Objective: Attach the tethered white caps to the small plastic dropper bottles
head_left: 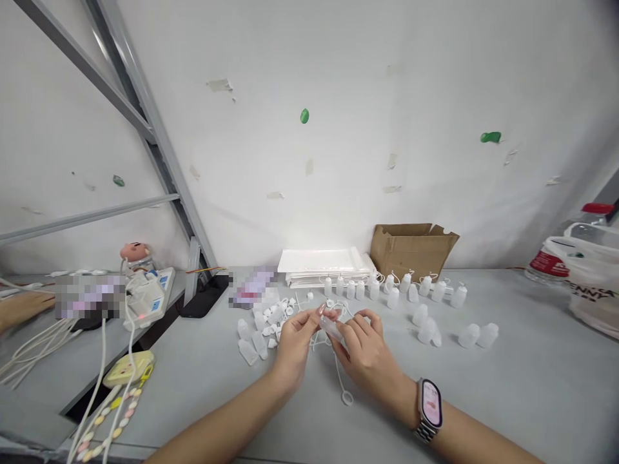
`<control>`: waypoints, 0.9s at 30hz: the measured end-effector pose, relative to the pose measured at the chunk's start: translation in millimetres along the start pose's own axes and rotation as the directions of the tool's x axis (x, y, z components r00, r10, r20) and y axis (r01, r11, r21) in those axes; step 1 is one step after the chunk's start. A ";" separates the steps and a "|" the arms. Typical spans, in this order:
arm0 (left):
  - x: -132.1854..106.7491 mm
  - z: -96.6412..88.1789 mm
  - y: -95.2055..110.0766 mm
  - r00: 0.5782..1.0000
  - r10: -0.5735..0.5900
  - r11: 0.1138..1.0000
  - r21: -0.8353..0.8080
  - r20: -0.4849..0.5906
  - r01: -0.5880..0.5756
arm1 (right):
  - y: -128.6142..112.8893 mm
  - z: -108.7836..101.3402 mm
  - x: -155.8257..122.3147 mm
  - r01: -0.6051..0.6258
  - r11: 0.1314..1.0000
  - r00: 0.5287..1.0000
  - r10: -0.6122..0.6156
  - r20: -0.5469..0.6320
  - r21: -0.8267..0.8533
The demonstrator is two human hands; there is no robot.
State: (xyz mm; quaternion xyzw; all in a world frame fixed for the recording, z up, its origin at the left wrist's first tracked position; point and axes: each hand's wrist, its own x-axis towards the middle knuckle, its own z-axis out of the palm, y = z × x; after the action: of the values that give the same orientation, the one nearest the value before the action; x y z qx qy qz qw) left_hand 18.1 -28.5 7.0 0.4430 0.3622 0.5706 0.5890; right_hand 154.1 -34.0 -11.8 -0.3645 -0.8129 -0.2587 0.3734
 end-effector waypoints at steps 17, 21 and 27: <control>0.4 2.5 -2.7 0.999 -0.042 0.992 -0.122 0.021 0.044 | -8.1 3.0 2.4 -0.142 0.962 0.985 0.160 -0.063 0.233; 4.6 -0.1 -7.7 0.994 -0.096 0.970 -0.217 0.052 0.105 | -6.2 3.1 3.8 -0.381 0.819 0.923 0.367 0.120 0.429; 8.9 -2.2 -12.1 0.976 -0.189 0.942 -0.262 0.106 0.210 | 3.1 -1.3 12.4 -0.813 0.115 0.556 0.446 0.702 0.571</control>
State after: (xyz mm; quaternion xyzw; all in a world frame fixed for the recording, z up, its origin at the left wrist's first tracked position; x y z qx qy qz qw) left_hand 21.1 -18.9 -4.3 0.3414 0.2999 0.5343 0.7128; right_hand 151.4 -28.1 -0.7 -0.4764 -0.6286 0.4507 0.4181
